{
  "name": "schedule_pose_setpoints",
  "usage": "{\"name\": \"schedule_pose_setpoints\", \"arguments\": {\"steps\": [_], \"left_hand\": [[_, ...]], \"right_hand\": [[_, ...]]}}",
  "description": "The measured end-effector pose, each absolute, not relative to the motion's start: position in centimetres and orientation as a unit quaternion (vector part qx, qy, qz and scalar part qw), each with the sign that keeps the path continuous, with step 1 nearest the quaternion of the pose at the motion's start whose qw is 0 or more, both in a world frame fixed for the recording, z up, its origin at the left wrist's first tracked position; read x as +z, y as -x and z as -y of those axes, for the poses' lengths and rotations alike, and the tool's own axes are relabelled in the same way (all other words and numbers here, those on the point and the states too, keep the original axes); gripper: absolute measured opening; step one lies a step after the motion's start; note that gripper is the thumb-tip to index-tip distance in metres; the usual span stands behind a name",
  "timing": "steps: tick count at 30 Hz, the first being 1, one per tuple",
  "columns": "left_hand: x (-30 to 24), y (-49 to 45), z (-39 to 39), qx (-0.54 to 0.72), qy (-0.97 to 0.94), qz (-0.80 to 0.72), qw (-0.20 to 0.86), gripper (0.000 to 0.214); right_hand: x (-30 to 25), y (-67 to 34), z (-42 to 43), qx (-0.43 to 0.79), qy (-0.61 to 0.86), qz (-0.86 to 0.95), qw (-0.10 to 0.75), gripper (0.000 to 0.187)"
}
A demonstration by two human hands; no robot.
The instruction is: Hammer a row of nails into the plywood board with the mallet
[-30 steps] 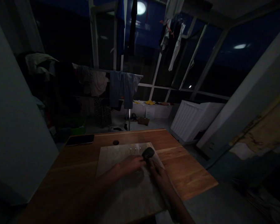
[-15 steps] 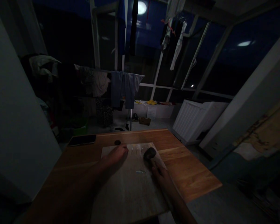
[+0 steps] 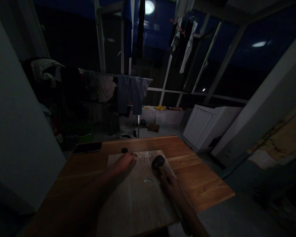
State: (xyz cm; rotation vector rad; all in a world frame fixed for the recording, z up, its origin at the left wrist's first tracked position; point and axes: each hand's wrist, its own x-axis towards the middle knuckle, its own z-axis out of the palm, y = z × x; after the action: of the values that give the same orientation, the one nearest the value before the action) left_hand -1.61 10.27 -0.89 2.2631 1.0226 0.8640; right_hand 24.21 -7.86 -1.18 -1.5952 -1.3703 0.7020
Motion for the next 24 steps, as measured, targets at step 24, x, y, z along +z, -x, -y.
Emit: {"name": "schedule_pose_setpoints", "arguments": {"steps": [24], "left_hand": [[-3.1, 0.1, -9.2, 0.421, -0.718, -0.423, 0.358, 0.03]], "right_hand": [[-0.1, -23.2, 7.4, 0.265, 0.642, 0.581, 0.423, 0.071]]}}
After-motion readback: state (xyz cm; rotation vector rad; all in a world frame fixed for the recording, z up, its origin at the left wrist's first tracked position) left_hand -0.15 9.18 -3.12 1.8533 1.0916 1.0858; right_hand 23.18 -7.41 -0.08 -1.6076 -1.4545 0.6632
